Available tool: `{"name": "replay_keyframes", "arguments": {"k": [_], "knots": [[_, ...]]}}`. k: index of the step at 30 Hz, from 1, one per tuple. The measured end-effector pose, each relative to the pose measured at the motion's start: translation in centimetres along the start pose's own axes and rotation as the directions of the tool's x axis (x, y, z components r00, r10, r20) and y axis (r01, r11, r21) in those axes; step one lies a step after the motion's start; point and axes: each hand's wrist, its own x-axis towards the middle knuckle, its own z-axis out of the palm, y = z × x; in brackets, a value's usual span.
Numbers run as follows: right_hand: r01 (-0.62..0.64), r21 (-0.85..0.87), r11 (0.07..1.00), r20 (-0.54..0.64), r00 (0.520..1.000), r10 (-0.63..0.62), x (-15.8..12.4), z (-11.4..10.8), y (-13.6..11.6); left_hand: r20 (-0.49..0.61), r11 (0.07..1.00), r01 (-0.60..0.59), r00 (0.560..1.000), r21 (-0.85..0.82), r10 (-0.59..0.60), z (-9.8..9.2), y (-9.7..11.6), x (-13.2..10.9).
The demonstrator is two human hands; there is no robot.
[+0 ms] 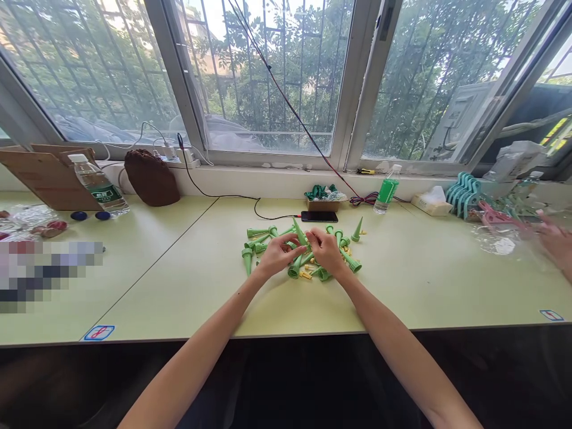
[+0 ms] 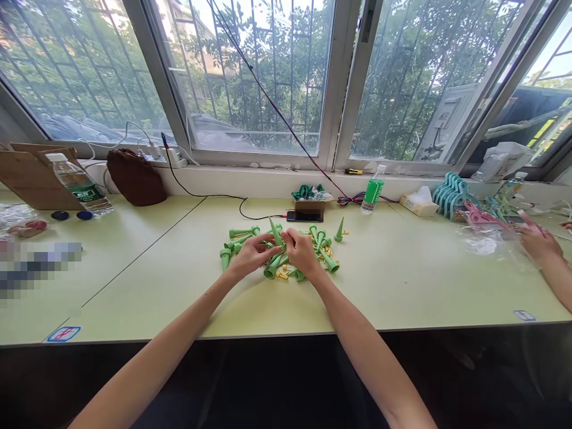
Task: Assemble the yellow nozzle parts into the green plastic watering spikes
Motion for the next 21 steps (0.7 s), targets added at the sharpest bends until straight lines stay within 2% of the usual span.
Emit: {"name": "replay_keyframes", "arguments": {"k": [9,15,21], "knots": [[-0.010,-0.032,0.999,-0.024,1.000,0.009,0.0,0.1,0.0,-0.114,0.990,-0.122,0.985,0.072,0.130,0.3,-0.5,0.1],[-0.025,-0.064,0.998,-0.029,0.999,0.023,0.1,0.2,0.1,-0.114,0.956,-0.231,0.961,0.180,0.254,0.3,-0.9,0.3],[-0.037,-0.104,0.994,-0.014,0.999,0.036,0.0,0.3,0.2,-0.110,0.928,-0.278,0.944,0.247,0.311,0.3,-1.3,0.3]]}}
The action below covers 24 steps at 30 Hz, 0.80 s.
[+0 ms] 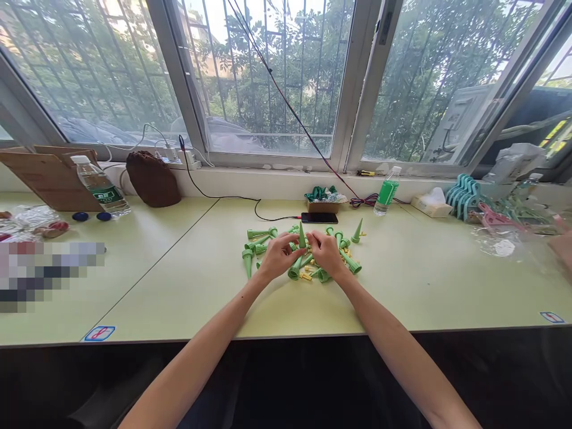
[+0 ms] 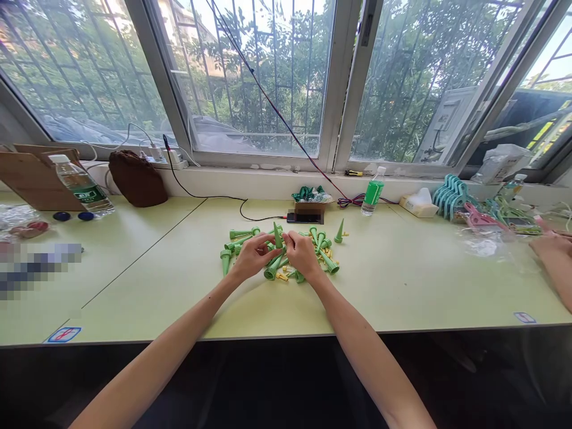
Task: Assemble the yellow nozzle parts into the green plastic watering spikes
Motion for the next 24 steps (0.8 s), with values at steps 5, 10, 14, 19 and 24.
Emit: {"name": "replay_keyframes", "arguments": {"k": [5,10,14,19,24], "knots": [[0.003,-0.013,1.000,-0.001,1.000,-0.003,0.0,0.1,0.2,0.024,1.000,-0.013,1.000,0.027,0.012,-0.1,0.0,0.0],[-0.009,-0.024,1.000,0.004,1.000,0.009,0.1,0.3,0.5,0.043,0.997,-0.031,0.999,0.074,0.028,-0.2,-0.2,-0.2],[-0.021,-0.009,1.000,-0.004,1.000,0.021,0.1,0.3,0.2,0.025,0.988,-0.085,0.996,0.131,0.083,0.0,-0.3,-0.2],[-0.034,0.018,0.999,-0.092,0.995,0.036,0.0,0.1,-0.4,-0.056,0.990,-0.010,0.998,0.138,0.018,0.3,0.2,-0.1],[-0.029,0.028,0.999,-0.142,0.989,0.033,0.0,-0.3,-0.6,-0.020,0.982,0.189,0.982,0.007,-0.189,0.0,0.6,0.1]]}}
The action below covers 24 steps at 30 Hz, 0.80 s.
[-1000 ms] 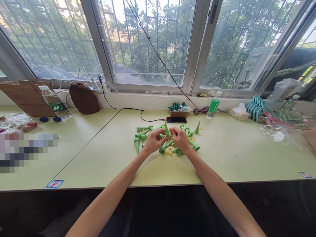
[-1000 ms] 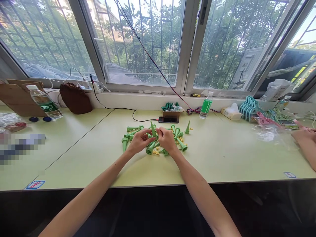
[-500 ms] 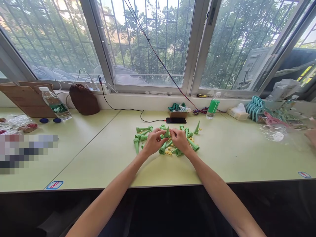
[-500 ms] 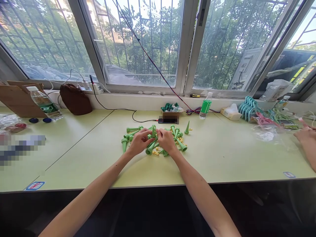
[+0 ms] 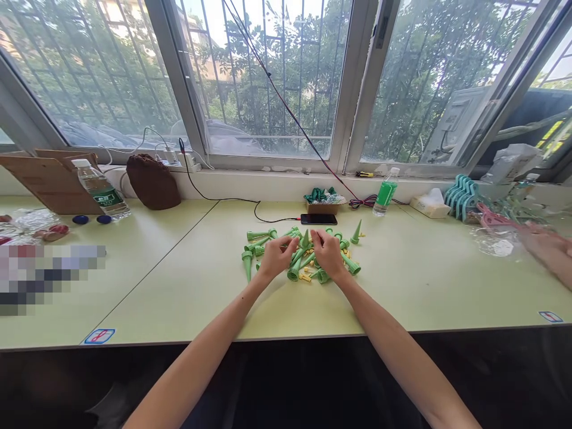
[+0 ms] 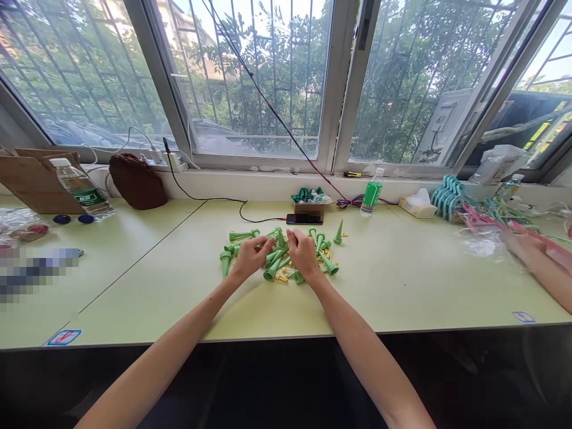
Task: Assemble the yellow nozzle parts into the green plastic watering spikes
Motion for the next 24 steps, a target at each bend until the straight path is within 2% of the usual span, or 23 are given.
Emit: {"name": "replay_keyframes", "arguments": {"k": [4,7,9,24], "knots": [[0.024,0.024,0.999,0.041,0.999,-0.025,-0.06,-0.09,-0.23,0.126,0.973,0.198,0.975,-0.123,-0.183,-0.11,0.06,0.13],[0.048,0.039,0.998,0.058,0.997,-0.051,-0.13,-0.10,-0.33,0.264,0.941,0.284,0.936,-0.183,-0.231,-0.08,0.38,0.10],[0.060,0.040,0.997,0.070,0.996,-0.062,-0.15,-0.07,-0.30,0.298,0.936,0.293,0.927,-0.196,-0.228,-0.09,0.62,0.05],[0.043,0.069,0.997,0.135,0.989,-0.052,-0.08,0.06,0.20,0.289,0.951,0.231,0.943,-0.206,-0.167,-0.81,0.37,-0.03]]}}
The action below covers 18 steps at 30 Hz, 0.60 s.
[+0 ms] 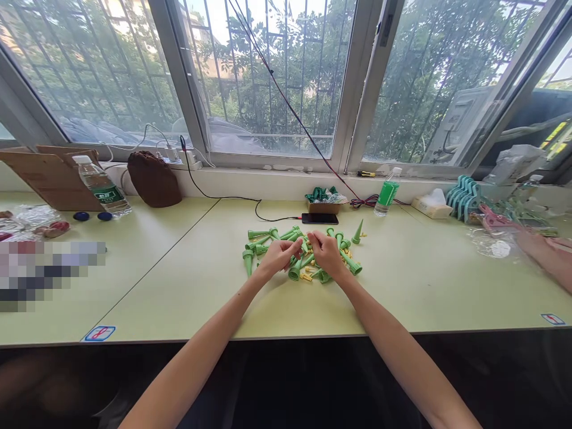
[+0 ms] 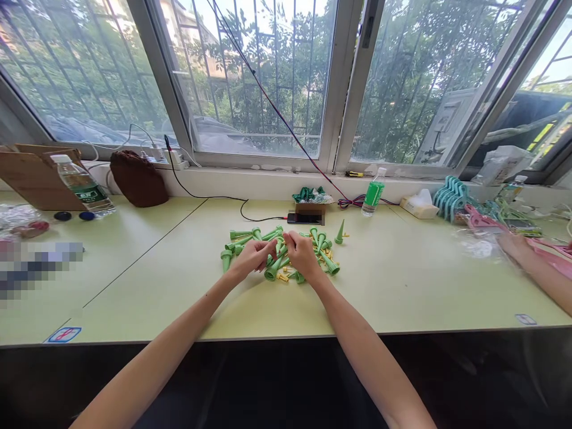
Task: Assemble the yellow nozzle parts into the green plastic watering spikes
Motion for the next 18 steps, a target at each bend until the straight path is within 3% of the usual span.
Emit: {"name": "replay_keyframes", "arguments": {"k": [4,9,18], "knots": [[-0.010,-0.004,1.000,-0.003,1.000,0.010,0.0,0.0,0.0,-0.027,0.992,-0.076,0.996,0.097,0.079,0.0,0.4,-0.2],[-0.012,0.007,1.000,-0.011,1.000,0.012,0.1,0.0,0.0,-0.150,0.957,-0.184,0.964,0.225,0.220,0.2,0.3,-0.3],[-0.010,0.013,1.000,-0.004,1.000,0.010,0.2,0.0,0.0,-0.206,0.916,-0.284,0.915,0.282,0.347,0.3,-0.7,0.1]]}}
